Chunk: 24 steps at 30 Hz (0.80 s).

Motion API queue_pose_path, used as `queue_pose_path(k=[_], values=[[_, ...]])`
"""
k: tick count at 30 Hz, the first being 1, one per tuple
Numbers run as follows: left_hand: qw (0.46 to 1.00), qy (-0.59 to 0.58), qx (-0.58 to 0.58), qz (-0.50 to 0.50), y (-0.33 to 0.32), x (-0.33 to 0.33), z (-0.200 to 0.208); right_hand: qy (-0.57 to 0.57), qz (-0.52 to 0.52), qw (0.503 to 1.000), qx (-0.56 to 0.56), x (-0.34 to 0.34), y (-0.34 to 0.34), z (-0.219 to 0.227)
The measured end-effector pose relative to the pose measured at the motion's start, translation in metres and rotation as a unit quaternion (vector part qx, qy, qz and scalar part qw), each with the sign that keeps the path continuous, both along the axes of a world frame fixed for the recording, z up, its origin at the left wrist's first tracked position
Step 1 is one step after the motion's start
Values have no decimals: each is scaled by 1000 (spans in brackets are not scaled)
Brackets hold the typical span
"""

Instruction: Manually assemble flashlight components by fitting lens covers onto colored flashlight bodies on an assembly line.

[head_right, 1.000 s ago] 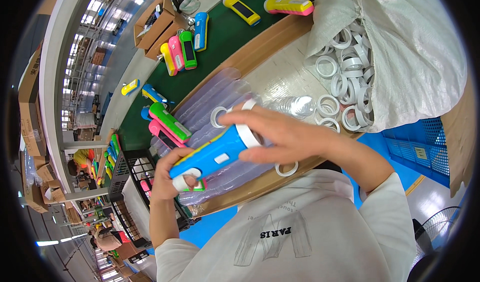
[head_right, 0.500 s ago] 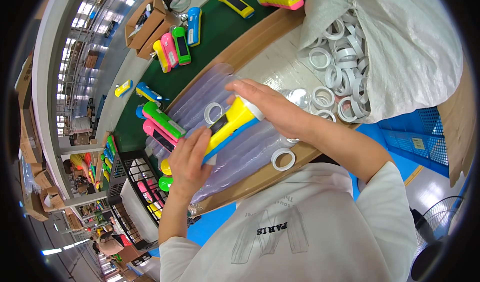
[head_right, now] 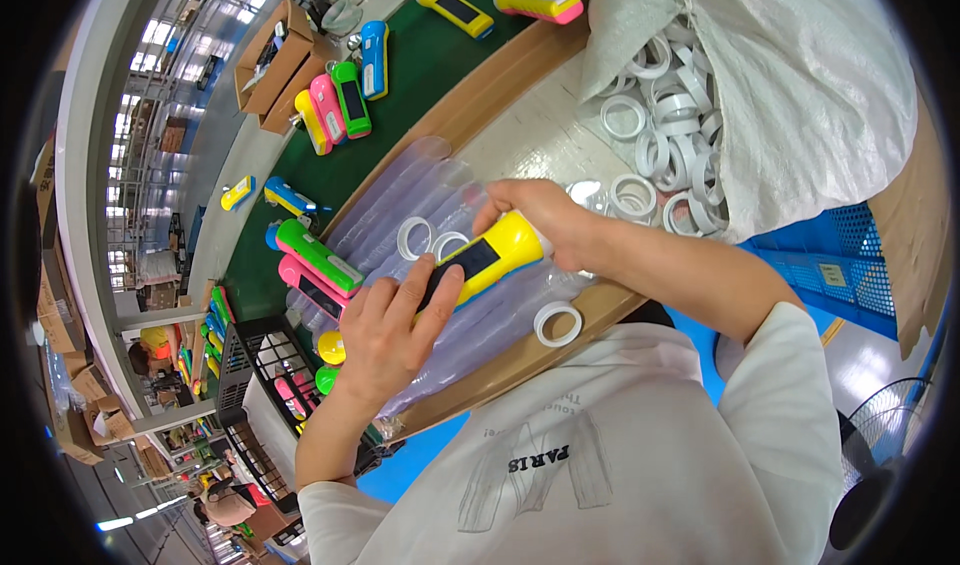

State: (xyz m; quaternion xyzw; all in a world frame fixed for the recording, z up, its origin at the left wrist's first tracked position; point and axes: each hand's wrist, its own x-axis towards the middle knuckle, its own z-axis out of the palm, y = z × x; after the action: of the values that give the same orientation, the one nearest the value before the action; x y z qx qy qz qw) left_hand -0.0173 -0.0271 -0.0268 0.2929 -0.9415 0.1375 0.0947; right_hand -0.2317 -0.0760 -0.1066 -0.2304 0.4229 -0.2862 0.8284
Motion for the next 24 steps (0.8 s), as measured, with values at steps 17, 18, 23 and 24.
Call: queue_pose_path(k=[17,18,23,24], values=[[959,180,172,133,0,-6,-38,56,-69,992,-94,-11,-7,22],[948,234,178,123,0,-6,-39,57,-71,991,-94,-15,-5,20],[713,313,613,134,15,19,3,86,-16,729,-679,-27,37,48],[700,293,647,77,14,26,10,85,-18,673,-735,-26,52,66]])
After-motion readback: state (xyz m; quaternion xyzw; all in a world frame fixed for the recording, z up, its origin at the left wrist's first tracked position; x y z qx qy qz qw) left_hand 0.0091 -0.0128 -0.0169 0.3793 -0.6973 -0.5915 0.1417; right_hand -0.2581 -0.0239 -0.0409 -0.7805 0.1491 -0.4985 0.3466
